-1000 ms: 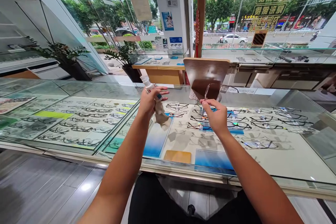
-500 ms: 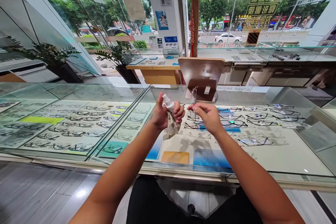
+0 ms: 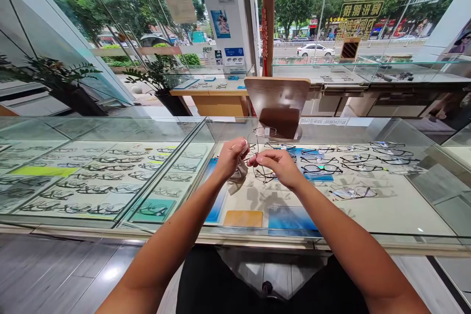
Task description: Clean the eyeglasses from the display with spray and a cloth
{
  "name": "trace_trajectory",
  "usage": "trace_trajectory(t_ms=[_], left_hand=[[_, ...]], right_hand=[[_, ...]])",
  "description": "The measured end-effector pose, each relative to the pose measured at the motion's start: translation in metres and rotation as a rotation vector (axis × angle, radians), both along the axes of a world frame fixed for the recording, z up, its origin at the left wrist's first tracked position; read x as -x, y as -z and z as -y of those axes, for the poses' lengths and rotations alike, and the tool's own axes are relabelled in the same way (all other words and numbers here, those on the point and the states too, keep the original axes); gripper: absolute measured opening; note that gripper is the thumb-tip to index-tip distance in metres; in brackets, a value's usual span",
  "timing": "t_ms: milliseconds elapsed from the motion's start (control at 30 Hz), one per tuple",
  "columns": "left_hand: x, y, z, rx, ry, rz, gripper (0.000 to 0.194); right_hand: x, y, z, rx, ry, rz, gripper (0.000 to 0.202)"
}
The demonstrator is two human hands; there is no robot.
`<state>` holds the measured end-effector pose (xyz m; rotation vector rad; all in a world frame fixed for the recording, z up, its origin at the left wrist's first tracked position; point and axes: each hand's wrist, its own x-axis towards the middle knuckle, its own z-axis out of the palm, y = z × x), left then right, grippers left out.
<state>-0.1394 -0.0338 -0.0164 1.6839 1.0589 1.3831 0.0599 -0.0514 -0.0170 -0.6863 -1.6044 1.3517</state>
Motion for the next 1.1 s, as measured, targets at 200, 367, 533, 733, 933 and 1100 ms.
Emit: trace_trajectory(t_ms=[200, 367, 533, 733, 933, 1100], left_hand=[[0.001, 0.001, 0.001, 0.003, 0.041, -0.042, 0.056], [-0.002, 0.001, 0.009, -0.029, 0.110, -0.225, 0.051], [-0.002, -0.001, 0.010, -0.094, 0.124, -0.286, 0.051], [0.000, -0.001, 0.007, -0.080, 0.182, -0.291, 0.044], [0.010, 0.000, 0.000, -0.040, 0.123, -0.189, 0.054], [0.062, -0.006, -0.032, -0.011, -0.130, 0.028, 0.033]], right_hand=[[-0.001, 0.005, -0.005, 0.028, 0.047, -0.073, 0.031], [-0.001, 0.003, -0.007, 0.061, 0.126, -0.162, 0.031], [-0.001, 0.000, -0.007, 0.068, 0.116, -0.172, 0.032], [-0.001, 0.000, -0.008, 0.106, 0.096, -0.199, 0.032], [-0.002, -0.004, -0.007, 0.161, 0.111, -0.251, 0.035], [-0.005, -0.009, -0.007, 0.202, 0.137, -0.274, 0.036]])
